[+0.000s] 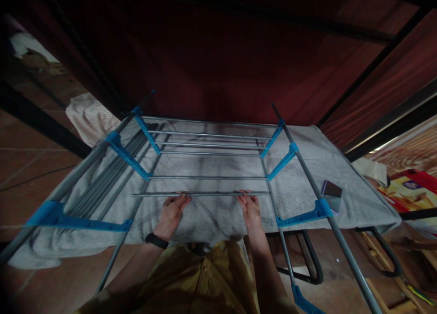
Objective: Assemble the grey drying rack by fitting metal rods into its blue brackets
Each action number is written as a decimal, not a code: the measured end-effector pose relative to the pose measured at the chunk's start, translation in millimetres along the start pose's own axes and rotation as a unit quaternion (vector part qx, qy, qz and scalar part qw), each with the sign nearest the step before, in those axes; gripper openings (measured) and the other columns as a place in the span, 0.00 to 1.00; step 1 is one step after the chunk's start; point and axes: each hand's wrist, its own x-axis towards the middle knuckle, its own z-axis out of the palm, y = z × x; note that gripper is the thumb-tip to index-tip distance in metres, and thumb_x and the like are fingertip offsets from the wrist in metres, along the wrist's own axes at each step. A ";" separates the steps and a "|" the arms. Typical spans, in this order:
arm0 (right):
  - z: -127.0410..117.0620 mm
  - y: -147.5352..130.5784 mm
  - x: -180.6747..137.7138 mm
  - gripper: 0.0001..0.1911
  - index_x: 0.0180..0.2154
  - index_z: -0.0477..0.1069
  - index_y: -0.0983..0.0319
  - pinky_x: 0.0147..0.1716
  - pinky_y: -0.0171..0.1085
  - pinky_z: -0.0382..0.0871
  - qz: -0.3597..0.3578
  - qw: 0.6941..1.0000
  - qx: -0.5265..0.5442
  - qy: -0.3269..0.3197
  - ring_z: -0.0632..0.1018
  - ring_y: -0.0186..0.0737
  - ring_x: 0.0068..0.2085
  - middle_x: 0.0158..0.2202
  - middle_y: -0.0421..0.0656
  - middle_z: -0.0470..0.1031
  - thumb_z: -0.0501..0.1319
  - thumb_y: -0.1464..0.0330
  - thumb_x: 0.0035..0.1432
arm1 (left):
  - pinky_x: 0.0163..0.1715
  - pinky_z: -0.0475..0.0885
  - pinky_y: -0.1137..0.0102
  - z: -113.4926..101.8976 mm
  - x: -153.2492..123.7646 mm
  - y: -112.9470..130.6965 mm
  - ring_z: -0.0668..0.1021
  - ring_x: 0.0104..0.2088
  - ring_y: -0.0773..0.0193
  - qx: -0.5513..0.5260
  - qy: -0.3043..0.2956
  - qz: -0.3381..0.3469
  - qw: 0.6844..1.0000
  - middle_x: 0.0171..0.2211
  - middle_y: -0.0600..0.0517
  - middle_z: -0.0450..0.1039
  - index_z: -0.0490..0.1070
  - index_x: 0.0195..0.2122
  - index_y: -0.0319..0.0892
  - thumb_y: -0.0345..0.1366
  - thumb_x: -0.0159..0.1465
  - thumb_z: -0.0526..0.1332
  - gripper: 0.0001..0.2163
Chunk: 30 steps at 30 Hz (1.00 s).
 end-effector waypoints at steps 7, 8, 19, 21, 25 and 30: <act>22.2 20.9 -15.3 0.11 0.30 0.74 0.55 0.47 0.43 0.79 0.042 0.998 0.018 -0.034 0.83 0.40 0.39 0.35 0.39 0.82 0.74 0.69 0.44 | 0.45 0.78 0.62 6.5 -6.8 -6.8 0.81 0.31 0.63 -0.001 -0.032 0.000 0.999 0.27 0.54 0.77 0.72 0.29 0.42 0.31 0.48 0.76 0.13; 26.2 25.2 -17.6 0.11 0.30 0.74 0.54 0.48 0.45 0.79 0.047 0.998 0.022 -0.042 0.83 0.41 0.40 0.35 0.39 0.82 0.74 0.68 0.45 | 0.45 0.78 0.61 7.4 -8.4 -8.3 0.81 0.31 0.62 0.000 -0.037 0.003 0.999 0.27 0.54 0.76 0.71 0.28 0.42 0.32 0.47 0.77 0.15; 30.7 32.7 -11.5 0.11 0.31 0.75 0.54 0.49 0.44 0.80 0.051 0.997 -0.002 -0.056 0.83 0.40 0.41 0.35 0.38 0.82 0.74 0.69 0.46 | 0.34 0.74 0.64 -0.5 -21.1 -3.9 0.79 0.30 0.57 0.168 -0.098 0.065 0.979 0.29 0.45 0.78 0.75 0.28 0.43 0.54 0.59 0.68 0.18; 27.7 30.0 -11.4 0.10 0.31 0.76 0.54 0.49 0.45 0.80 0.048 0.997 -0.006 -0.060 0.84 0.41 0.41 0.35 0.38 0.82 0.74 0.69 0.46 | 0.34 0.72 0.64 -3.0 -25.1 -2.3 0.77 0.29 0.57 0.250 -0.102 0.146 0.952 0.27 0.46 0.76 0.76 0.28 0.44 0.52 0.62 0.65 0.16; 22.8 25.7 -13.9 0.09 0.30 0.77 0.53 0.49 0.46 0.80 0.034 0.997 -0.006 -0.069 0.84 0.42 0.40 0.34 0.37 0.83 0.73 0.70 0.48 | 0.49 0.70 0.59 -7.9 -32.0 7.5 0.78 0.44 0.52 0.398 -0.113 0.361 0.835 0.41 0.45 0.79 0.80 0.40 0.48 0.40 0.66 0.62 0.07; 21.6 24.5 -15.0 0.09 0.30 0.77 0.54 0.48 0.43 0.81 0.046 0.997 -0.003 -0.059 0.84 0.41 0.41 0.36 0.38 0.83 0.73 0.71 0.47 | 0.65 0.57 0.51 -12.1 -25.3 20.6 0.72 0.60 0.50 0.570 -0.167 0.485 0.641 0.53 0.45 0.75 0.76 0.53 0.49 0.25 0.66 0.55 0.19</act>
